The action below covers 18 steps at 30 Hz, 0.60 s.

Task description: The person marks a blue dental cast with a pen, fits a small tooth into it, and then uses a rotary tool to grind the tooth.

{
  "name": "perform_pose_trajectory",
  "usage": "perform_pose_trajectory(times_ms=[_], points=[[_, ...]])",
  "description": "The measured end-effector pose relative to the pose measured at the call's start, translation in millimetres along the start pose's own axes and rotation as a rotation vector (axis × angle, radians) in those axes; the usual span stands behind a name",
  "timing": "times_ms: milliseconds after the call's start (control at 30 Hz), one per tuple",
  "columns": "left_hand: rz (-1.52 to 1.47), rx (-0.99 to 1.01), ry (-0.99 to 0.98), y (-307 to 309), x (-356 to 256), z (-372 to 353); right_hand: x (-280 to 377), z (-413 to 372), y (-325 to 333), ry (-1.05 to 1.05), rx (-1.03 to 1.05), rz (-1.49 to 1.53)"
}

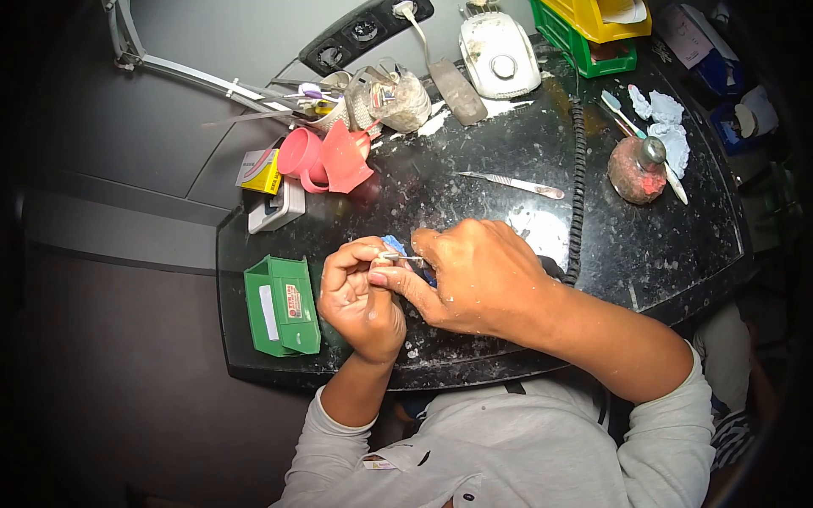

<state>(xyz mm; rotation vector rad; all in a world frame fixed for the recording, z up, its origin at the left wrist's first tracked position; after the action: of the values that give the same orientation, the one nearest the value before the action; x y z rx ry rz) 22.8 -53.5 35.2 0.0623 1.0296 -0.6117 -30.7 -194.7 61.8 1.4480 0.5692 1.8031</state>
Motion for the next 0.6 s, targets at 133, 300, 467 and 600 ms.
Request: perform_pose_trajectory(times_ms=[133,300,467,600], points=[[-0.007,-0.001,0.000,-3.3,-3.7,1.4,-0.3,-0.8,2.3,-0.012,-0.004,0.028],[-0.071,0.002,0.003,-3.7,-1.0,1.0,1.4,-2.4,1.3,0.002,-0.018,0.021],[-0.086,0.015,-0.012,-2.5,-0.6,0.7,1.0,-2.5,0.4,0.001,-0.011,0.021],[-0.025,-0.006,0.004,-5.8,-3.3,2.4,1.1,-2.3,-0.4,-0.004,0.006,0.019]])
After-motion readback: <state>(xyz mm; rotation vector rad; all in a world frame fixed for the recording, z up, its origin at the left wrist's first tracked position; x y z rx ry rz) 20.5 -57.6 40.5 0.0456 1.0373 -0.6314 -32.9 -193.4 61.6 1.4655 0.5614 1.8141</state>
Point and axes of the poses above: each hand's wrist, its own z-axis towards the middle knuckle, its own y-axis out of the back of the hand, x = y × z, the point moved 9 cm from there along z, towards the middle knuckle, and after that the axes turned 10 degrees about -z, right-handed, at the moved point
